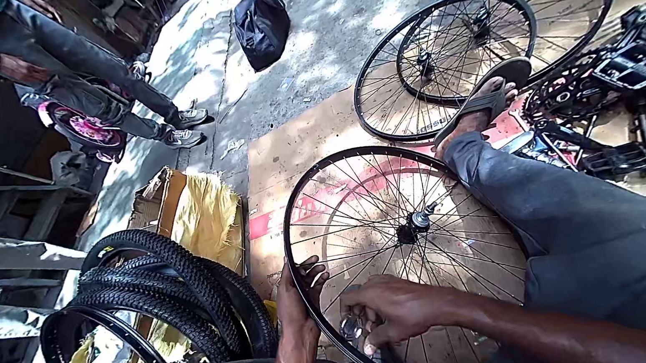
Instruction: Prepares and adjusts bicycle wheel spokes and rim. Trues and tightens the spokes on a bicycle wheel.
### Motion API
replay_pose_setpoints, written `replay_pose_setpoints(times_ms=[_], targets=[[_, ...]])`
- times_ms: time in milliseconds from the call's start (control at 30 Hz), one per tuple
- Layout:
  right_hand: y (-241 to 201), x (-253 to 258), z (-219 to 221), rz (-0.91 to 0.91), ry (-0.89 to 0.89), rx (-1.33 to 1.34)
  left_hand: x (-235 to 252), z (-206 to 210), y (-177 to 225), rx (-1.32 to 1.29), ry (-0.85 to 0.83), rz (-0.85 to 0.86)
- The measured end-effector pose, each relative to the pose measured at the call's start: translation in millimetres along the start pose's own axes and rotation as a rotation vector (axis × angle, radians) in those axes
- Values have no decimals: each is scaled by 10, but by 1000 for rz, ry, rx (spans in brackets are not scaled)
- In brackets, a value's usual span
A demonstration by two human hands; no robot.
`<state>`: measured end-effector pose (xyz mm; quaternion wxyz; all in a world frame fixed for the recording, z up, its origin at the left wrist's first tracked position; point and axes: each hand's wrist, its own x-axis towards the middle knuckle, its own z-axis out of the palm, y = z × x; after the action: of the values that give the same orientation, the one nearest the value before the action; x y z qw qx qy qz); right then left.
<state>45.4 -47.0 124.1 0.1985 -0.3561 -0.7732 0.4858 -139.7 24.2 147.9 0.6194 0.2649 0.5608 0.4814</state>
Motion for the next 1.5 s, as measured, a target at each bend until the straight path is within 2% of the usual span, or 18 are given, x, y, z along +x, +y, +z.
replay_pose_setpoints(times_ms=[100,200,267,367,433,467,533,633,700,800,1200,1367,1500], targets=[[-5,-53,-1,60,93,157,-29,20,10,-15,5,-8],[-93,85,234,148,227,-163,-31,31,10,-22,0,2],[-79,118,278,119,192,-261,-22,22,6,-17,6,6],[5,-4,26,-9,20,-11,-12,11,6,-7,10,0],[28,-64,-42,-14,36,153,-18,14,5,-14,5,0],[-1,-53,-20,39,83,166,-21,20,11,-13,3,3],[-90,32,103,144,185,21,-28,28,22,-14,-3,7],[-80,132,324,115,252,-245,-28,18,20,-8,-4,7],[-55,99,234,66,152,-215,-13,11,17,-4,4,2],[-11,-5,68,-2,16,-26,-16,1,7,-10,-3,2],[55,-20,113,-61,94,-9,53,19,34,44,-1,-5],[-17,31,185,28,154,-36,365,21,231,141,-222,-19],[-25,23,158,87,124,-69,296,55,148,-24,-175,39]])
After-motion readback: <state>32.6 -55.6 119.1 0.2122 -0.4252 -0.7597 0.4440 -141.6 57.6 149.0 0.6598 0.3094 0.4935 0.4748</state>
